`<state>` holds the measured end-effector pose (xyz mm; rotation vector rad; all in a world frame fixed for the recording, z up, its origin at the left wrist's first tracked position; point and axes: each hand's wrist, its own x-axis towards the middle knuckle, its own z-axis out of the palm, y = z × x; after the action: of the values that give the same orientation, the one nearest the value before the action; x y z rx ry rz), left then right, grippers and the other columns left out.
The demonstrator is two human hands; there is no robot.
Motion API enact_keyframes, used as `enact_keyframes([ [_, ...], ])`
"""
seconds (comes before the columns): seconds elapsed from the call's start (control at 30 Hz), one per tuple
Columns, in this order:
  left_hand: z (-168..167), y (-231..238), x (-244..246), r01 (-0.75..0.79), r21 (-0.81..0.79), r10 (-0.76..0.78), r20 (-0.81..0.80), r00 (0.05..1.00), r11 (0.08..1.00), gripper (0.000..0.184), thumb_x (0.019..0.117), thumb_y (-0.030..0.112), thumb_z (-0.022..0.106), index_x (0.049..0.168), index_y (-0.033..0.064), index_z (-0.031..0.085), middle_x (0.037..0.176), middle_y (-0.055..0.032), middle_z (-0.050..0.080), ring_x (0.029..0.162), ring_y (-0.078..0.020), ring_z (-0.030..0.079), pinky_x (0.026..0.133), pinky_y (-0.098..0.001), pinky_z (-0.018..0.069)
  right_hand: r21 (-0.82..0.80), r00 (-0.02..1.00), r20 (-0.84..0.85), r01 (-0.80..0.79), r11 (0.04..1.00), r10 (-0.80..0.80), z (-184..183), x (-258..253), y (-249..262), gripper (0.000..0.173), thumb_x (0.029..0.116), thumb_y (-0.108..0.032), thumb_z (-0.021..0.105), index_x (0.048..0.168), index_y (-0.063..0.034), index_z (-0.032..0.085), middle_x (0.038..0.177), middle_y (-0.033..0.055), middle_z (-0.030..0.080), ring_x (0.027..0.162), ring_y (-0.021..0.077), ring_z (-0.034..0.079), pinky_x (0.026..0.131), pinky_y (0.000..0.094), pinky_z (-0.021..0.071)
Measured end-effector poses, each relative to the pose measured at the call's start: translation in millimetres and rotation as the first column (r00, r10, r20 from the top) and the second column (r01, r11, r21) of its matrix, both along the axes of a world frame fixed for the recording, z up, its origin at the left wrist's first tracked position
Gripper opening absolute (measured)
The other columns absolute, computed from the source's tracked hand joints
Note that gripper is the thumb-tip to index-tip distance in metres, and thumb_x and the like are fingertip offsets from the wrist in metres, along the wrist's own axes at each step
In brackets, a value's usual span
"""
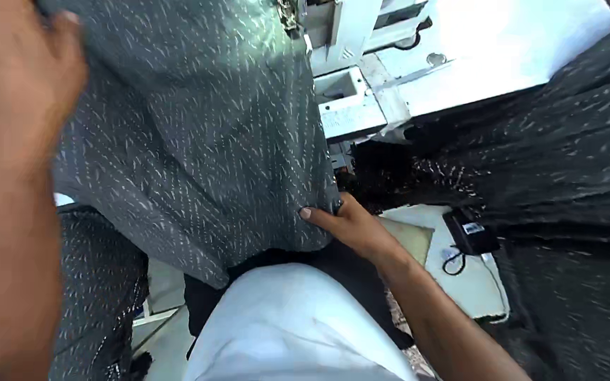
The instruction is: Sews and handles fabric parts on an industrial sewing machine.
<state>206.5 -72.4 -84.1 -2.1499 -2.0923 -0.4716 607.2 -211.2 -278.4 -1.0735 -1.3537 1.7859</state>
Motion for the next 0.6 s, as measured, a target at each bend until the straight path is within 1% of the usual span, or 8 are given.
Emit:
enact_keyframes([
  [0.07,-29.0,-41.5,71.4,0.235,-0.031,-0.232,0.087,0.969,0.971,0.057,0.1065,0.035,0.047,0.154,0.0052,0.041,0.152,-0.0233,0.047,0.132,-0.0354,0.054,0.107,-0.0531,0.0473,0.004,0.999,0.024,0.032,0.999,-0.032,-8.4,8.0,-16.0,0.013,0.0973,-0.014,0.069,0.105,-0.0058,0.074,0.09,0.0045,0.076,0.076,0.0132,0.073,0.071,0.0313,0.0638],
  [0.1,-50.4,-64.9,101.7,0.339,-0.054,-0.328,0.155,0.932,0.939,0.053,0.1064,0.03,0.05,0.153,0.0061,0.044,0.152,-0.0187,0.048,0.134,-0.0298,0.053,0.11,-0.0478,0.0477,0.017,0.998,0.046,0.033,0.999,-0.034,-11.0,12.2,-22.3,0.013,0.0977,-0.015,0.068,0.104,-0.0065,0.074,0.087,0.0038,0.076,0.073,0.0132,0.072,0.068,0.0306,0.0635],
  [0.2,-109.4,-119.9,162.4,0.558,-0.036,-0.52,0.317,0.793,0.829,0.035,0.1029,0.019,0.057,0.133,0.0049,0.066,0.13,-0.015,0.065,0.124,-0.0273,0.06,0.105,-0.0445,0.0513,0.044,1.0,0.03,0.001,0.999,-0.002,-10.5,23.3,-33.1,0.014,0.099,-0.017,0.067,0.103,-0.0061,0.074,0.086,0.003,0.076,0.072,0.0123,0.073,0.066,0.0294,0.0636],
  [0.27,-126.8,-143.1,183.9,0.654,-0.029,-0.597,0.38,0.707,0.756,0.03,0.101,0.024,0.062,0.125,0.0076,0.071,0.12,-0.0105,0.068,0.117,-0.0238,0.063,0.1,-0.0408,0.0536,0.064,0.999,-0.018,-0.045,0.997,0.046,-11.7,29.3,-32.5,0.018,0.1017,-0.02,0.063,0.103,-0.0055,0.074,0.087,0.0028,0.076,0.076,0.0116,0.073,0.071,0.0287,0.0633],
  [0.4,-140.2,-166.6,201.8,0.733,-0.041,-0.68,0.344,0.648,0.678,0.038,0.0937,0.041,0.072,0.119,0.012,0.072,0.116,-0.0079,0.068,0.112,-0.0237,0.064,0.095,-0.0416,0.0537,0.06,0.976,-0.173,-0.123,0.991,0.131,-8.5,34.8,-31.9,0.027,0.1071,-0.031,0.053,0.109,-0.0136,0.073,0.1,-0.0057,0.074,0.096,0.0029,0.069,0.09,0.0246,0.0578],
  [0.5,-150.2,-165.1,201.9,0.743,0.015,-0.724,0.239,0.647,0.669,0.026,0.0972,0.031,0.071,0.114,0.0109,0.074,0.106,-0.0083,0.069,0.1,-0.0241,0.066,0.086,-0.0397,0.0546,-0.015,0.948,-0.262,-0.193,0.981,0.182,-6.7,37.8,-35.7,0.041,0.105,-0.05,0.05,0.117,-0.0185,0.073,0.114,-0.006,0.073,0.112,0.0058,0.065,0.102,0.0317,0.0527],
  [0.53,-151.5,-164.2,200.3,0.752,0.046,-0.739,0.233,0.631,0.657,0.022,0.098,0.025,0.07,0.114,0.0106,0.075,0.103,-0.0082,0.069,0.097,-0.0238,0.066,0.084,-0.0393,0.0545,0.011,0.959,-0.205,-0.198,0.98,0.196,-2.5,40.8,-36.7,0.044,0.105,-0.054,0.047,0.118,-0.0199,0.072,0.114,-0.0077,0.073,0.113,0.0039,0.065,0.102,0.0301,0.0524],
  [0.6,-153.4,-165.4,196.5,0.765,0.101,-0.762,0.238,0.602,0.636,0.02,0.0994,0.018,0.068,0.116,0.0112,0.075,0.102,-0.0074,0.071,0.095,-0.0222,0.067,0.084,-0.039,0.056,0.177,0.982,0.026,-0.187,0.966,0.185,9.7,47.2,-34.4,0.048,0.1066,-0.057,0.039,0.11,-0.0227,0.072,0.1,-0.0127,0.072,0.098,-0.0036,0.065,0.088,0.0222,0.0553],
])
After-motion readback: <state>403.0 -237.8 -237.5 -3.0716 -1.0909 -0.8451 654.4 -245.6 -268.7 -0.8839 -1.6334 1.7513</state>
